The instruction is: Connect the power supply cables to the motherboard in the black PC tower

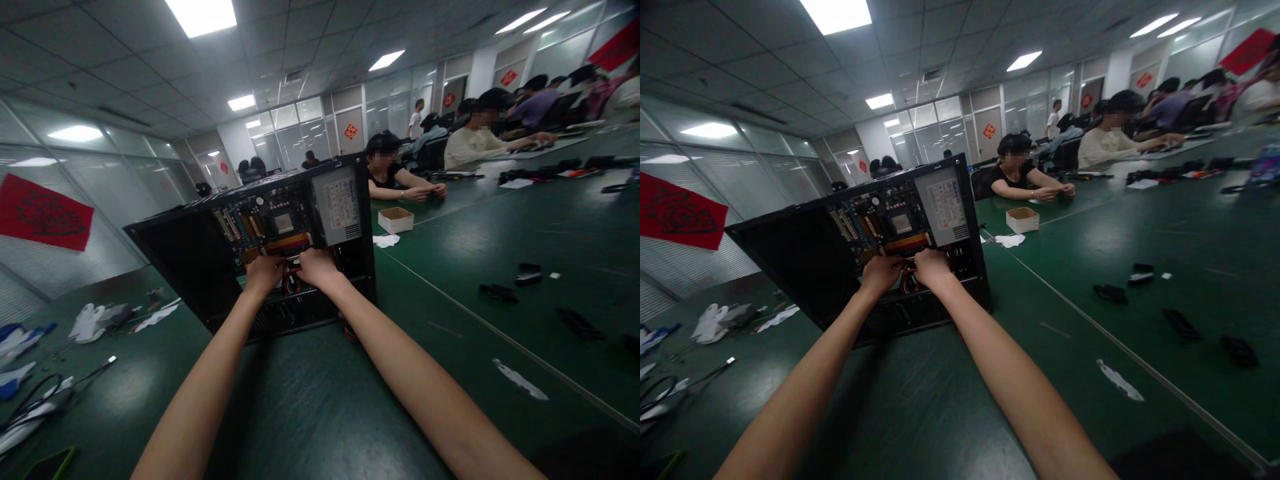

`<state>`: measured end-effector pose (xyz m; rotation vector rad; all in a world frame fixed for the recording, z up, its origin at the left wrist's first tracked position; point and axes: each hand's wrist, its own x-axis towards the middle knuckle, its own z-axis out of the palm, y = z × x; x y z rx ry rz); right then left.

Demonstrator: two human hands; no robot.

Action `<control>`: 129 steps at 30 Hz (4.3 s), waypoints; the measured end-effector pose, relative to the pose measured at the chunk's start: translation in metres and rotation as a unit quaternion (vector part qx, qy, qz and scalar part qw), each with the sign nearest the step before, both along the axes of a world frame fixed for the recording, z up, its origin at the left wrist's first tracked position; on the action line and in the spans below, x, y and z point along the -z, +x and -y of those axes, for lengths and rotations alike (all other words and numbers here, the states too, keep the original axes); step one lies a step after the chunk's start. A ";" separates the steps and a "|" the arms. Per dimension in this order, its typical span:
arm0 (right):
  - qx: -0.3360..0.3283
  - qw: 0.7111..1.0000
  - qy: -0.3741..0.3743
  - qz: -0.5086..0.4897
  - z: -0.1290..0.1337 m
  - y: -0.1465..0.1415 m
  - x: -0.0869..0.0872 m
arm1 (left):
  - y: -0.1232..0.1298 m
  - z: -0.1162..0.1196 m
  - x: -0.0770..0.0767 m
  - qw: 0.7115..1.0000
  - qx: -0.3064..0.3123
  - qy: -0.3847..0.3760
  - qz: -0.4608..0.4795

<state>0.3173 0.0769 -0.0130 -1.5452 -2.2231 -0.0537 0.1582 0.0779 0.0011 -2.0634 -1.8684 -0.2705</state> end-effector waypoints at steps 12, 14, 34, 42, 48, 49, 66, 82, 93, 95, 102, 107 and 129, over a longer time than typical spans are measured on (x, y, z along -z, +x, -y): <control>-0.003 1.000 0.001 0.002 0.008 0.002 -0.006 | 0.001 -0.004 -0.002 1.000 -0.007 0.001 0.011; -0.007 1.000 -0.001 0.001 0.009 0.003 -0.006 | 0.002 -0.003 -0.002 1.000 -0.010 0.004 0.011; -0.030 0.991 0.104 -0.076 0.005 0.004 -0.010 | -0.006 0.003 -0.001 0.979 0.094 0.018 0.181; -0.026 0.987 0.089 -0.131 -0.001 0.004 -0.008 | -0.011 0.000 0.008 0.964 0.174 -0.072 0.190; -0.033 0.987 0.009 -0.156 -0.007 0.001 0.001 | -0.012 0.000 0.009 0.967 0.187 -0.043 0.167; -0.041 0.984 0.003 -0.176 -0.009 0.001 0.002 | -0.012 0.000 0.009 0.967 0.186 -0.044 0.170; -0.064 0.925 -0.025 -0.374 -0.033 0.002 0.007 | -0.011 0.000 0.011 0.954 0.202 -0.168 0.142; -0.017 0.979 0.039 -0.198 -0.011 0.003 -0.006 | -0.012 0.000 0.009 0.970 0.150 -0.142 0.128; -0.028 0.989 -0.001 -0.142 -0.014 0.002 0.002 | -0.013 -0.002 0.012 0.958 0.213 -0.152 0.118; -0.030 0.990 -0.002 -0.138 -0.013 0.002 0.002 | -0.013 -0.001 0.011 0.957 0.216 -0.153 0.120; -0.041 0.993 -0.008 -0.110 -0.012 0.001 0.004 | -0.010 0.003 0.008 0.955 0.215 -0.157 0.131; -0.039 0.993 -0.023 -0.105 -0.012 0.001 0.004 | -0.009 0.003 0.008 0.955 0.215 -0.160 0.128; 0.014 0.998 0.000 -0.060 -0.007 0.001 -0.004 | -0.007 0.008 0.004 0.968 0.204 -0.101 0.108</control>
